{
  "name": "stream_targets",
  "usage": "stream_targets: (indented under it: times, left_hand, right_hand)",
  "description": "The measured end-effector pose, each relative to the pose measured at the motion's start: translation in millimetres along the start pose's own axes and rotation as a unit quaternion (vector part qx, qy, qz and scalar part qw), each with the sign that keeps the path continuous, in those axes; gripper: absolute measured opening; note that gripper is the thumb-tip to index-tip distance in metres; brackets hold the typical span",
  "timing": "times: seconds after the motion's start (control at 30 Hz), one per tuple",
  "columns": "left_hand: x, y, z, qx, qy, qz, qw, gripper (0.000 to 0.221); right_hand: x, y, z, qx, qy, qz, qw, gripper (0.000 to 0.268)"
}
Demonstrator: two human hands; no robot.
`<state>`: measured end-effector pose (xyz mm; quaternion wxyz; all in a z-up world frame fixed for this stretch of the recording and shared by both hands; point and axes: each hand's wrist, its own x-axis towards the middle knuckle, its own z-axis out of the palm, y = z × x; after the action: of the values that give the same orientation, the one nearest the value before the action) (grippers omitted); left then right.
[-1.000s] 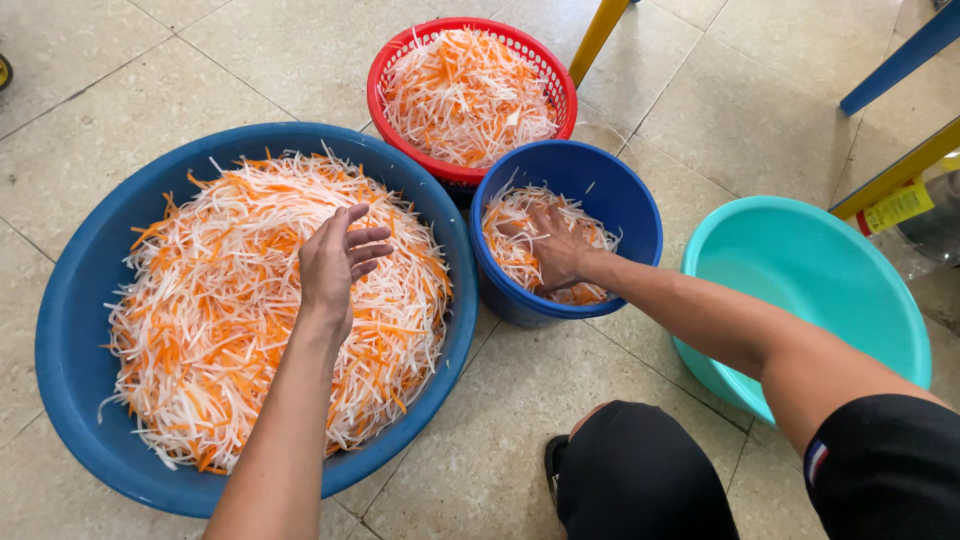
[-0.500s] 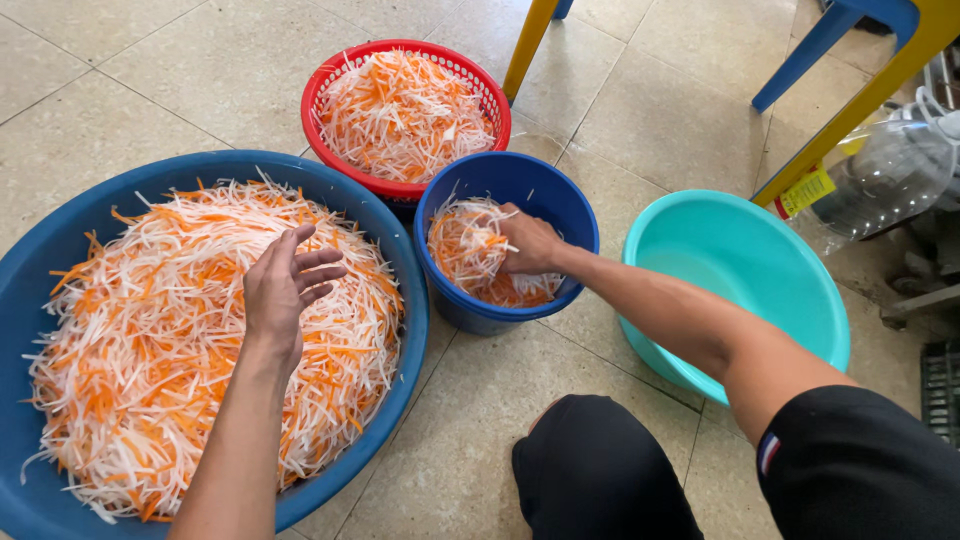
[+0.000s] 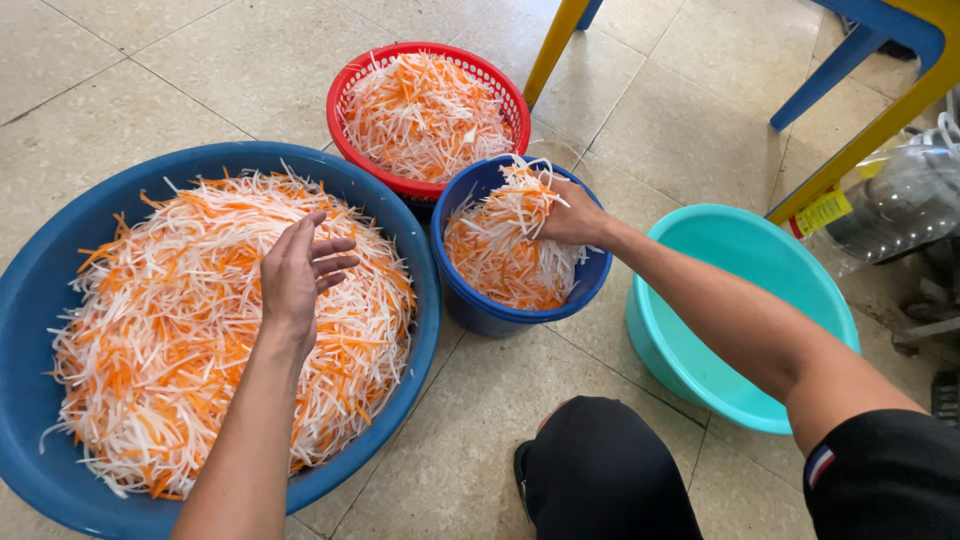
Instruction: The person sorts shredded carrots and radishes between several plastic basins and baskets, including pouring water from a bucket to rinse the remaining shreds.
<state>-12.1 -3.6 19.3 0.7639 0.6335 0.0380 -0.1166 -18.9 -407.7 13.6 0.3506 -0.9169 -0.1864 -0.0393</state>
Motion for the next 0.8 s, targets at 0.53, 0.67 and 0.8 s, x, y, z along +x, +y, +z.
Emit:
stream_targets:
  times: [0.53,0.67,0.8]
  left_hand:
    - [4.9,4.0,-33.0,-0.076,0.038,-0.005,0.996,0.053]
    - [5.1,4.5,-55.4,-0.114,0.09,0.005,0.989,0.051]
    - [20.6,-13.4,-94.7,-0.13,0.215,0.048,0.967,0.043]
  right_hand:
    - [32.6,-42.0,-49.4,-0.101,-0.039,0.022,0.994,0.053]
    - [59.3,-88.9,-54.4,-0.047,-0.053,0.07,0.995,0.046]
    - [97.0,-135.0,-27.6,-0.019,-0.075,-0.004,0.997,0.04]
